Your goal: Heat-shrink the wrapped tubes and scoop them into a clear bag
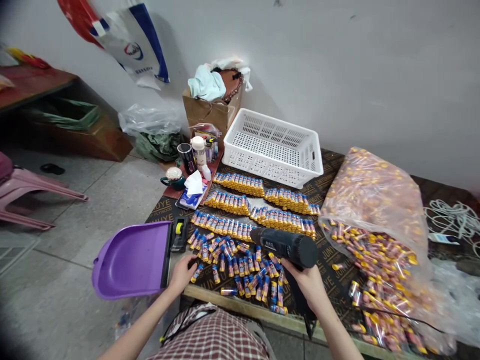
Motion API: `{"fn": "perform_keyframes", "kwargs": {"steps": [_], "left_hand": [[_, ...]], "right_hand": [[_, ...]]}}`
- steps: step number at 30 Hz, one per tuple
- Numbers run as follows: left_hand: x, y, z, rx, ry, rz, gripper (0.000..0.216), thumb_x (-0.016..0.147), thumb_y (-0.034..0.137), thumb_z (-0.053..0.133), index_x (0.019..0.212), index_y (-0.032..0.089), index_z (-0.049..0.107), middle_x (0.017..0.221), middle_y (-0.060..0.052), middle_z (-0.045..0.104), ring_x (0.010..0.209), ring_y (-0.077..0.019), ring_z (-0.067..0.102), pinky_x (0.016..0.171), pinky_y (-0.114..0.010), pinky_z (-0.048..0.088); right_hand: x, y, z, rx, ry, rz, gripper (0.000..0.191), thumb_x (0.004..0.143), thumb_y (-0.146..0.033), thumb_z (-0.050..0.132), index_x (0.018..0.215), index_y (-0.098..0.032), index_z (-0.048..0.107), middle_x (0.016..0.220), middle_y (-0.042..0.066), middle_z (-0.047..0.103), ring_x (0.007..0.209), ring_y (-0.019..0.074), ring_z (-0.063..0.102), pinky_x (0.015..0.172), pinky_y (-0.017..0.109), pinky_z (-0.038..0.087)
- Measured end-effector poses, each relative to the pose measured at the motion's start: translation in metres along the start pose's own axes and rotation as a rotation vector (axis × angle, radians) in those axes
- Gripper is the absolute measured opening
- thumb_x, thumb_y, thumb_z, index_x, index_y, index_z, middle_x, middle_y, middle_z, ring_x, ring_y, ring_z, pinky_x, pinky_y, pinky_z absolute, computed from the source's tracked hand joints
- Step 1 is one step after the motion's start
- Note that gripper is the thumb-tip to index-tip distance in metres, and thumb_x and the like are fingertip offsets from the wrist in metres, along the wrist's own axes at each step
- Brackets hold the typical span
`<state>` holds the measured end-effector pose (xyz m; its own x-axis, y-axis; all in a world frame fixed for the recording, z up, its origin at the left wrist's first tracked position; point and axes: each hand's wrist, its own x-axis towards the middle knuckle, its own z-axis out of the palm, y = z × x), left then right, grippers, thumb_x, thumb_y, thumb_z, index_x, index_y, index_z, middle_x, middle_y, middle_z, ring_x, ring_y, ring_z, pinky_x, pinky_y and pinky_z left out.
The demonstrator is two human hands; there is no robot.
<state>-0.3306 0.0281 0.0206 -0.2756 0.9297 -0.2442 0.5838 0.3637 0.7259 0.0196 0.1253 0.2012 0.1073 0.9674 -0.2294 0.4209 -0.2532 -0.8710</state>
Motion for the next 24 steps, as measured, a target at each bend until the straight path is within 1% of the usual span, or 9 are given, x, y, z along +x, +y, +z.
{"fn": "perform_keyframes", "kwargs": {"steps": [2,4,7,9,11,15,18,21,24], "left_hand": [[0.015,0.013,-0.002,-0.001,-0.008,0.049,0.024,0.074,0.012,0.050,0.094,0.017,0.063,0.098,-0.007,0.065,0.094,-0.0202,0.061,0.087,-0.035,0.046],[0.031,0.023,-0.005,0.004,-0.001,0.072,0.023,0.076,0.014,0.050,0.095,0.016,0.062,0.099,-0.008,0.065,0.095,-0.0206,0.060,0.088,-0.035,0.045],[0.047,0.034,-0.007,0.013,0.008,0.067,0.023,0.076,0.015,0.051,0.096,0.015,0.062,0.100,-0.008,0.065,0.096,-0.0208,0.060,0.088,-0.035,0.045],[0.052,0.039,-0.004,0.034,-0.007,0.078,0.024,0.076,0.013,0.050,0.096,0.015,0.063,0.100,-0.008,0.065,0.095,-0.0206,0.060,0.088,-0.035,0.045],[0.053,0.045,0.002,0.068,-0.034,0.109,0.024,0.075,0.011,0.049,0.094,0.015,0.063,0.099,-0.008,0.065,0.095,-0.0205,0.059,0.088,-0.035,0.044],[0.049,0.056,0.018,0.131,-0.074,0.117,0.027,0.074,0.006,0.045,0.090,0.015,0.065,0.094,-0.007,0.066,0.092,-0.0200,0.059,0.086,-0.035,0.044],[0.045,0.060,0.027,0.152,-0.090,0.095,0.027,0.075,0.006,0.045,0.089,0.015,0.066,0.092,-0.007,0.067,0.089,-0.0196,0.060,0.084,-0.035,0.045],[0.048,0.064,0.030,0.189,-0.089,0.129,0.025,0.077,0.009,0.045,0.088,0.015,0.066,0.093,-0.008,0.066,0.091,-0.0203,0.059,0.085,-0.035,0.044],[0.063,0.081,0.035,0.244,-0.060,0.205,0.024,0.077,0.009,0.044,0.087,0.015,0.065,0.091,-0.007,0.065,0.093,-0.0197,0.057,0.086,-0.033,0.043]], "right_hand": [[-0.004,0.005,-0.016,0.000,0.055,0.049,0.054,0.059,-0.042,0.075,0.105,-0.016,0.065,0.098,0.010,0.070,0.095,0.0293,0.062,0.088,0.046,0.047],[-0.006,0.010,-0.025,0.005,0.097,0.097,0.053,0.059,-0.042,0.075,0.103,-0.015,0.066,0.095,0.010,0.070,0.093,0.0296,0.063,0.088,0.046,0.048],[-0.004,0.013,-0.023,0.045,0.120,0.094,0.052,0.060,-0.041,0.075,0.104,-0.016,0.065,0.099,0.010,0.069,0.095,0.0288,0.062,0.090,0.046,0.046],[0.000,0.012,-0.010,0.086,0.096,0.056,0.053,0.062,-0.041,0.074,0.108,-0.016,0.063,0.104,0.010,0.068,0.098,0.0280,0.061,0.093,0.045,0.044],[0.006,0.009,0.007,0.114,0.042,0.025,0.052,0.063,-0.041,0.073,0.108,-0.016,0.063,0.107,0.010,0.067,0.101,0.0275,0.060,0.094,0.045,0.043],[0.016,-0.003,0.045,0.142,-0.066,-0.041,0.047,0.066,-0.041,0.071,0.105,-0.016,0.064,0.106,0.011,0.067,0.100,0.0269,0.060,0.092,0.045,0.044],[0.021,-0.010,0.059,0.171,-0.127,-0.100,0.045,0.067,-0.041,0.070,0.104,-0.016,0.065,0.107,0.010,0.067,0.101,0.0257,0.060,0.093,0.042,0.044],[0.022,-0.006,0.051,0.171,-0.120,-0.093,0.045,0.066,-0.040,0.072,0.103,-0.016,0.066,0.105,0.010,0.068,0.100,0.0260,0.061,0.092,0.042,0.044],[0.017,0.012,0.022,0.177,-0.026,-0.010,0.046,0.063,-0.040,0.074,0.102,-0.016,0.066,0.103,0.010,0.068,0.099,0.0270,0.061,0.091,0.043,0.045]]}}
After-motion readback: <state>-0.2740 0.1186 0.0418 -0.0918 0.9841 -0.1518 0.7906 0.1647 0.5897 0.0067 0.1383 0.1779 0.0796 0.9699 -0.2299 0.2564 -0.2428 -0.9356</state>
